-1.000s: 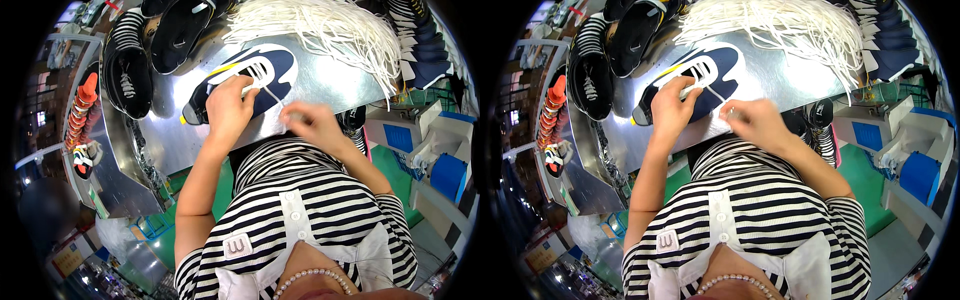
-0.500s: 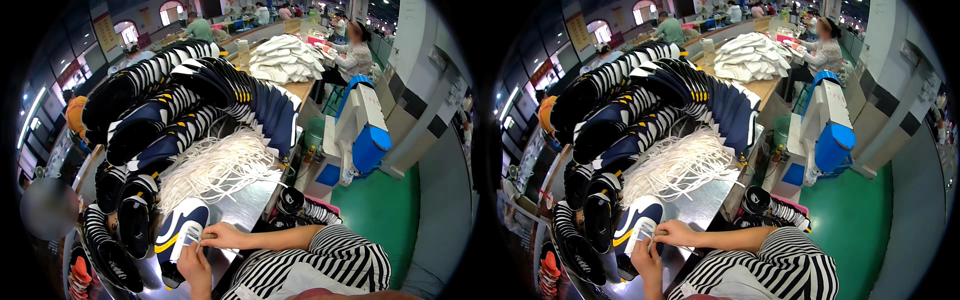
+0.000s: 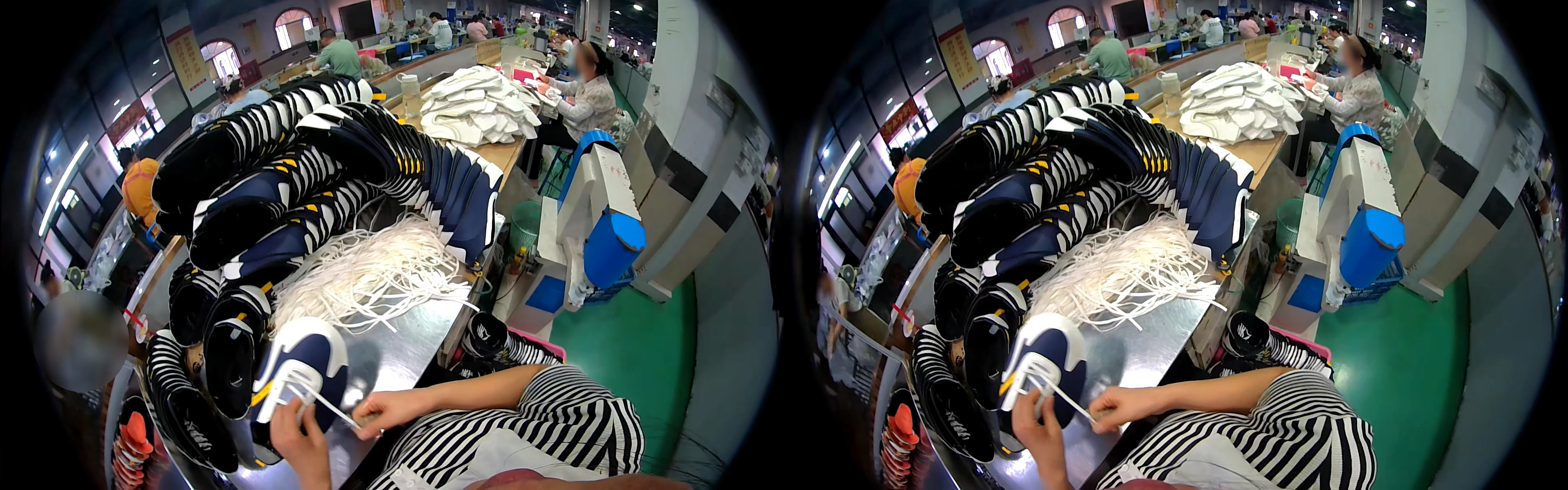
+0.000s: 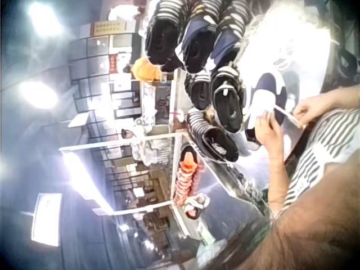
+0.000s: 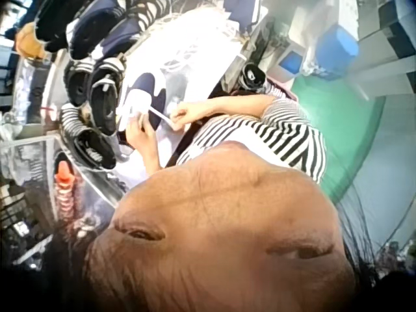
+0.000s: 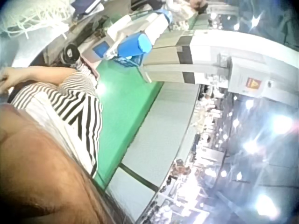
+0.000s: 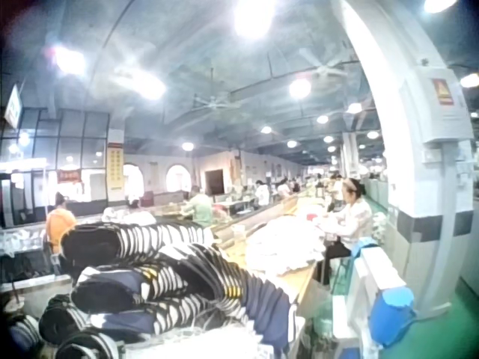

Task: The person threads white shoelaces through the eyelets of a blue and white sneaker, pulling them tight and arranging them neatly. They repeat this process for a second shoe, ensuring the laces are properly aligned and secured.

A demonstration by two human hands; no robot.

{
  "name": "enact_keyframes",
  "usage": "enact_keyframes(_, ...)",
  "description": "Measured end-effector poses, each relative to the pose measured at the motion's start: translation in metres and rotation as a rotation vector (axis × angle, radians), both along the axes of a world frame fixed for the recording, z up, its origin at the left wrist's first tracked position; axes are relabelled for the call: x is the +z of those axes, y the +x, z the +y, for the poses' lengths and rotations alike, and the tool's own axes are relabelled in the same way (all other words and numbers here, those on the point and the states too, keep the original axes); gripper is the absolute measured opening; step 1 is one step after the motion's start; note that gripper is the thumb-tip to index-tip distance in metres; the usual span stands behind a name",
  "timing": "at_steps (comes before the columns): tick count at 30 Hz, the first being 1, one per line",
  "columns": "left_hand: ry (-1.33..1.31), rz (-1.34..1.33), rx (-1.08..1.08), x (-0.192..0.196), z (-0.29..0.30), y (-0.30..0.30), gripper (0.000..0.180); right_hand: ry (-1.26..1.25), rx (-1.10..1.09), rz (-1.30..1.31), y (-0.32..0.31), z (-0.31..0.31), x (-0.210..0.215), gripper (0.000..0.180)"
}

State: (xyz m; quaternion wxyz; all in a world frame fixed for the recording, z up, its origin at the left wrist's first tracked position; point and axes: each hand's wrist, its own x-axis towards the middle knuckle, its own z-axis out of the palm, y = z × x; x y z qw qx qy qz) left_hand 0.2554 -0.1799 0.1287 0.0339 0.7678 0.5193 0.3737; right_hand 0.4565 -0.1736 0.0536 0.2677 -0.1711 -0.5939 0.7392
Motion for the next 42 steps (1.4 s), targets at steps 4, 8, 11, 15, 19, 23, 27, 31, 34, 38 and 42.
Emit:
enact_keyframes(4,-0.183,-0.079,-0.022,0.001,0.001,-0.011,0.012,0.216,0.004,-0.136,0.016,-0.014,0.0,0.019)
enact_keyframes(8,-0.303,0.35,-0.038,-0.082,0.012,-0.01,0.026,-0.131,-0.305,-0.11,0.008,0.014,-0.007,0.02)
enact_keyframes(11,-0.337,0.264,-0.055,-0.068,0.013,-0.007,0.025,-0.098,-0.499,-0.217,-0.003,0.032,0.001,0.017)
enact_keyframes(15,-0.589,0.064,-0.096,-0.069,0.023,-0.022,0.019,0.196,-0.707,-0.208,-0.033,0.045,-0.031,0.016)
enact_keyframes(19,-0.762,-0.022,-0.094,-0.054,0.027,-0.019,0.018,0.228,-0.704,-0.333,-0.032,0.049,-0.023,0.018)
enact_keyframes(23,-0.786,-0.115,-0.157,-0.051,0.032,-0.02,0.022,0.453,-0.723,-0.264,-0.031,0.051,-0.036,0.017)
enact_keyframes(27,-0.737,-0.103,-0.142,-0.057,0.029,-0.017,0.027,0.697,-0.786,-0.366,-0.032,0.043,-0.038,0.019)
enact_keyframes(31,-0.537,0.035,-0.04,-0.071,0.024,-0.007,0.028,0.776,-0.809,-0.412,-0.034,0.041,-0.041,0.019)
enact_keyframes(34,-0.517,0.059,-0.03,-0.074,0.024,-0.009,0.027,0.676,-0.81,-0.362,-0.032,0.039,-0.043,0.024)
enact_keyframes(38,-0.501,0.096,-0.003,-0.071,0.024,-0.005,0.027,0.311,-0.683,-0.394,-0.013,0.021,-0.019,0.027)
enact_keyframes(42,-0.5,0.087,-0.019,-0.076,0.022,-0.005,0.028,0.237,-0.605,-0.476,-0.003,0.002,-0.018,0.021)
